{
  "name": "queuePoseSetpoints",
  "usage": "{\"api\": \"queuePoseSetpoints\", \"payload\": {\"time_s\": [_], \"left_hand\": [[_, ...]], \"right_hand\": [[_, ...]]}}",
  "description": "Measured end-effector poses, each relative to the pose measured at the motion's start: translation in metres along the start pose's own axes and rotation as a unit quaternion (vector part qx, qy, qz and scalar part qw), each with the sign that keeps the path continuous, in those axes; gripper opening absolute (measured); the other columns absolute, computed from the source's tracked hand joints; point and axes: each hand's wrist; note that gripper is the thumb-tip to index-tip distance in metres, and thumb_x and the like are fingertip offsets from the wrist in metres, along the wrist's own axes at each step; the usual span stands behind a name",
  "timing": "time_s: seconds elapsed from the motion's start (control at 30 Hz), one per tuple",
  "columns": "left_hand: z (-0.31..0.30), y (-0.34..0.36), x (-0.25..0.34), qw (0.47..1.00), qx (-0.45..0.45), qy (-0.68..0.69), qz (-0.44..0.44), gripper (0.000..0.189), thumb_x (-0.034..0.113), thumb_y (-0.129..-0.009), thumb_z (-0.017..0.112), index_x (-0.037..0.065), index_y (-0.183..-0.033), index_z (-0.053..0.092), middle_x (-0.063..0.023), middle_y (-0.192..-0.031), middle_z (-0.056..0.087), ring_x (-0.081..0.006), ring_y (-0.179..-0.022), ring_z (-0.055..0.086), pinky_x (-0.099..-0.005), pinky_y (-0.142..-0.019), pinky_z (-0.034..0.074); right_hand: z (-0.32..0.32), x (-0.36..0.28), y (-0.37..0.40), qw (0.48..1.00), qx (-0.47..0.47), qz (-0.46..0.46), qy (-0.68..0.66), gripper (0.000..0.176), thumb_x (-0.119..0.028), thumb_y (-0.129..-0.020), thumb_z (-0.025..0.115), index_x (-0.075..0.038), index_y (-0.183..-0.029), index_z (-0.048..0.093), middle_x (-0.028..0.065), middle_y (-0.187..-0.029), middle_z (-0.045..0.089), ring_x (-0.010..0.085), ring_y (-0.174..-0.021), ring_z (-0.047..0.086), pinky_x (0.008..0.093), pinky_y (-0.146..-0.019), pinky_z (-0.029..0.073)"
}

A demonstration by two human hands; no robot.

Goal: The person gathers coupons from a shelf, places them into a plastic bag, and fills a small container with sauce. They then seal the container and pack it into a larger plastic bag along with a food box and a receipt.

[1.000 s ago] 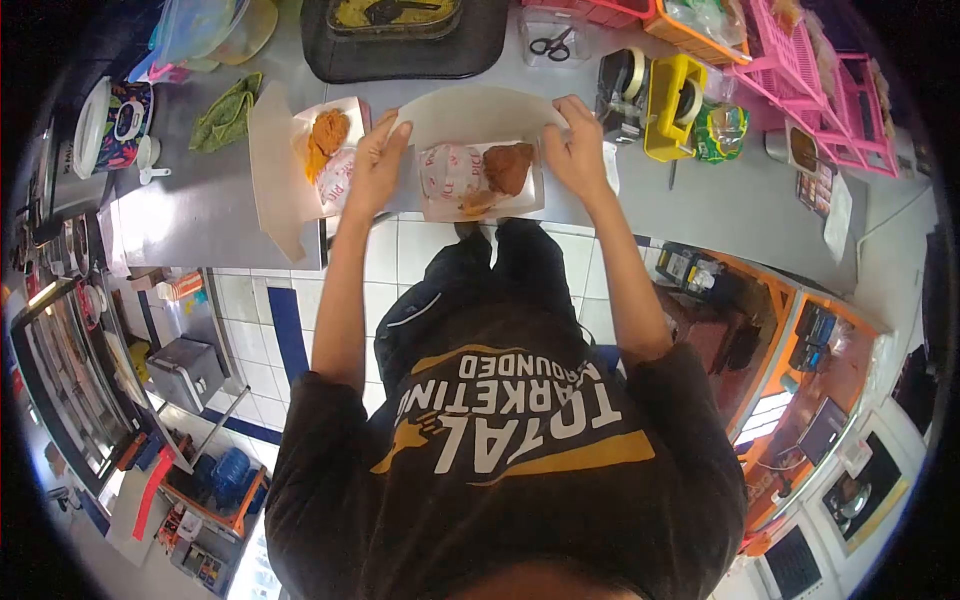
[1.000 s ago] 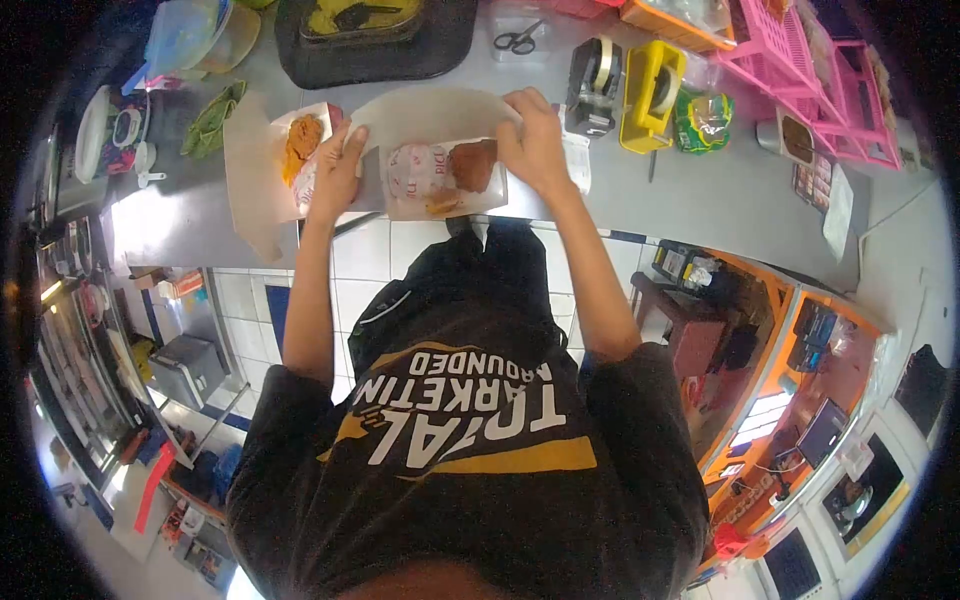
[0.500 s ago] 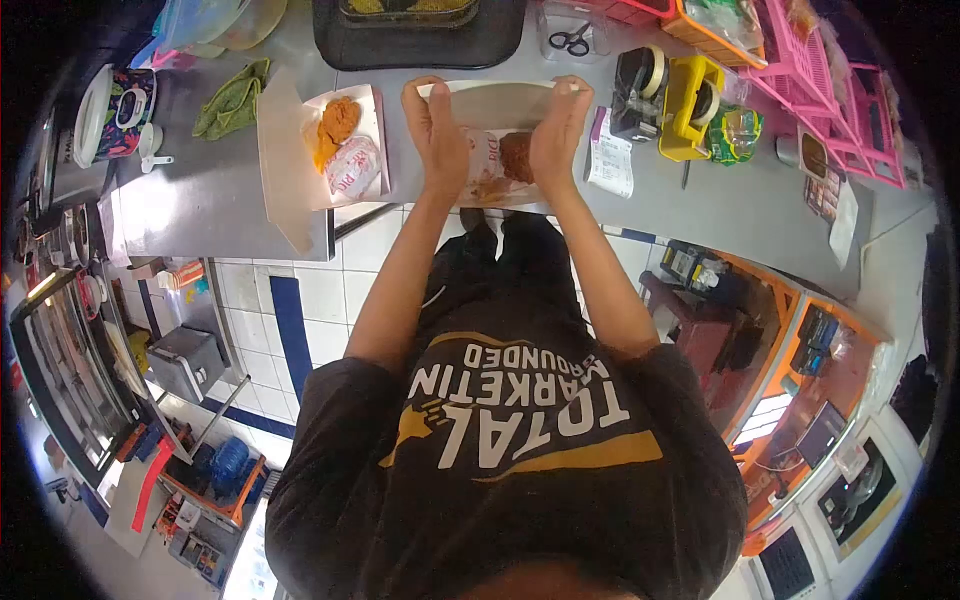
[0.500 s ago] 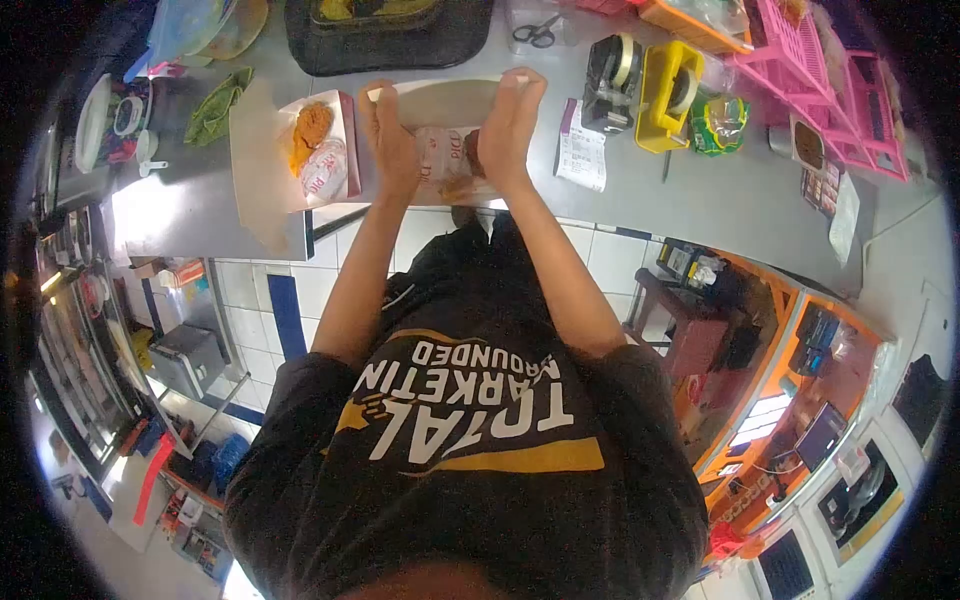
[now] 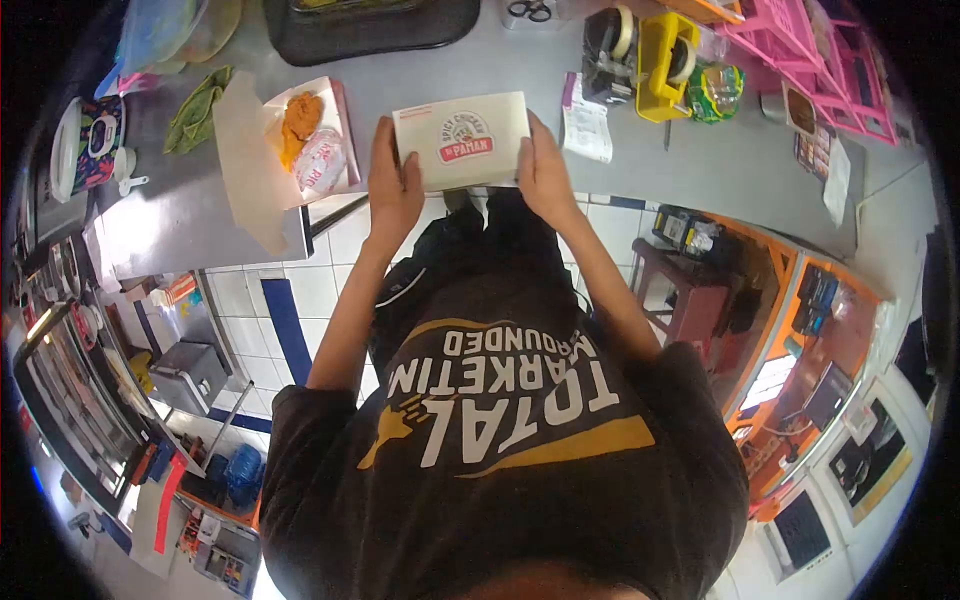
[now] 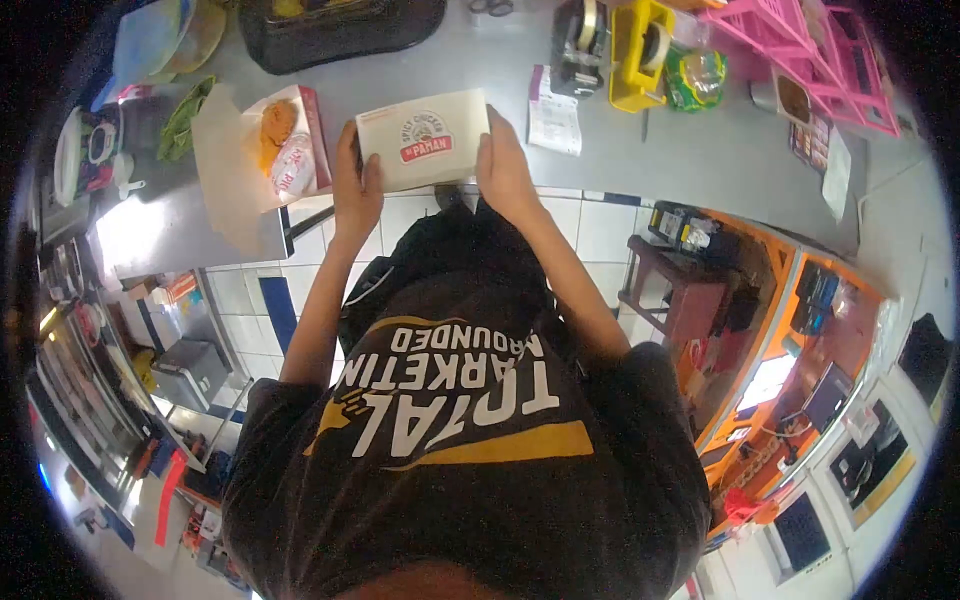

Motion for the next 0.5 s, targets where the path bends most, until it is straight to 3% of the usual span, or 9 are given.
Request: {"api": "queuePoseSetpoints", "payload": {"time_s": [0.03, 0.07, 0.17, 0.2, 0.27, 0.37, 0.4, 0.5], "left_hand": [[0.007, 0.0, 0.005, 0.999, 0.029, 0.034, -0.027, 0.045, 0.006, -0.097, 0.049, -0.004, -0.14, 0.043, -0.026, -0.143, 0.046, -0.0396, -0.13, 0.049, -0.0414, -0.111, 0.036], [0.006, 0.003, 0.009, 0.995, -0.004, 0.042, -0.086, 0.047, 0.008, -0.099, 0.046, -0.006, -0.144, 0.04, -0.024, -0.142, 0.049, -0.0348, -0.129, 0.051, -0.0374, -0.111, 0.035], [0.001, -0.002, 0.009, 0.968, 0.007, 0.194, -0.16, 0.046, 0.008, -0.099, 0.046, -0.006, -0.143, 0.042, -0.0208, -0.139, 0.053, -0.0279, -0.128, 0.052, -0.0356, -0.108, 0.038], [-0.003, -0.005, 0.012, 0.964, 0.019, 0.194, -0.179, 0.042, 0.006, -0.098, 0.048, -0.007, -0.138, 0.049, -0.0163, -0.13, 0.061, -0.0207, -0.119, 0.057, -0.0319, -0.101, 0.043], [-0.013, -0.011, 0.014, 0.964, 0.002, 0.178, -0.2, 0.038, 0.006, -0.098, 0.05, -0.008, -0.133, 0.055, -0.0148, -0.122, 0.065, -0.0186, -0.11, 0.06, -0.0306, -0.097, 0.045], [-0.026, -0.025, 0.026, 0.955, -0.004, 0.16, -0.251, 0.032, 0.013, -0.098, 0.057, -0.008, -0.122, 0.065, -0.0092, -0.105, 0.071, -0.0128, -0.095, 0.062, -0.0264, -0.088, 0.048], [-0.032, -0.029, 0.029, 0.95, -0.01, 0.161, -0.266, 0.033, 0.015, -0.098, 0.058, -0.007, -0.121, 0.066, -0.0085, -0.104, 0.071, -0.012, -0.093, 0.062, -0.026, -0.086, 0.048], [-0.043, -0.038, 0.03, 0.938, -0.038, 0.154, -0.307, 0.037, 0.024, -0.098, 0.061, -0.006, -0.118, 0.068, -0.0047, -0.098, 0.07, -0.0087, -0.085, 0.058, -0.0236, -0.078, 0.046]], "right_hand": [[0.004, 0.007, 0.002, 0.999, 0.008, -0.01, -0.048, 0.042, -0.008, -0.098, 0.044, 0.007, -0.137, 0.044, 0.0299, -0.13, 0.053, 0.0447, -0.123, 0.051, 0.0442, -0.106, 0.04], [0.005, 0.014, 0.004, 0.998, -0.006, 0.014, -0.065, 0.045, -0.01, -0.101, 0.041, 0.005, -0.143, 0.041, 0.0256, -0.137, 0.053, 0.0327, -0.127, 0.053, 0.0372, -0.108, 0.039], [0.004, 0.019, -0.001, 0.993, 0.014, 0.042, -0.105, 0.043, -0.008, -0.099, 0.042, 0.005, -0.14, 0.046, 0.0227, -0.132, 0.058, 0.0268, -0.121, 0.057, 0.0342, -0.105, 0.041], [0.001, 0.016, -0.004, 0.993, 0.002, 0.063, -0.099, 0.042, -0.01, -0.099, 0.043, 0.005, -0.138, 0.049, 0.0218, -0.128, 0.061, 0.0256, -0.117, 0.058, 0.0333, -0.103, 0.042], [-0.011, 0.003, -0.013, 0.99, -0.023, 0.106, -0.086, 0.04, -0.012, -0.099, 0.045, 0.005, -0.133, 0.054, 0.02, -0.122, 0.065, 0.0234, -0.111, 0.061, 0.0315, -0.1, 0.044], [-0.035, -0.027, -0.033, 0.973, -0.042, 0.2, -0.112, 0.041, -0.023, -0.096, 0.047, 0.007, -0.12, 0.062, 0.0288, -0.104, 0.068, 0.037, -0.105, 0.066, 0.0372, -0.096, 0.049], [-0.034, -0.026, -0.036, 0.976, -0.014, 0.18, -0.123, 0.044, -0.03, -0.096, 0.046, 0.007, -0.113, 0.065, 0.0277, -0.099, 0.069, 0.036, -0.1, 0.067, 0.0372, -0.092, 0.049], [-0.044, -0.022, -0.049, 0.948, -0.108, 0.267, -0.133, 0.047, -0.03, -0.101, 0.042, 0.005, -0.124, 0.062, 0.0147, -0.108, 0.069, 0.0202, -0.101, 0.063, 0.0308, -0.093, 0.048]]}}
Point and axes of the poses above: each hand's wrist, its own y-axis away from the middle knuckle, its own z-axis out of the palm, x = y × z
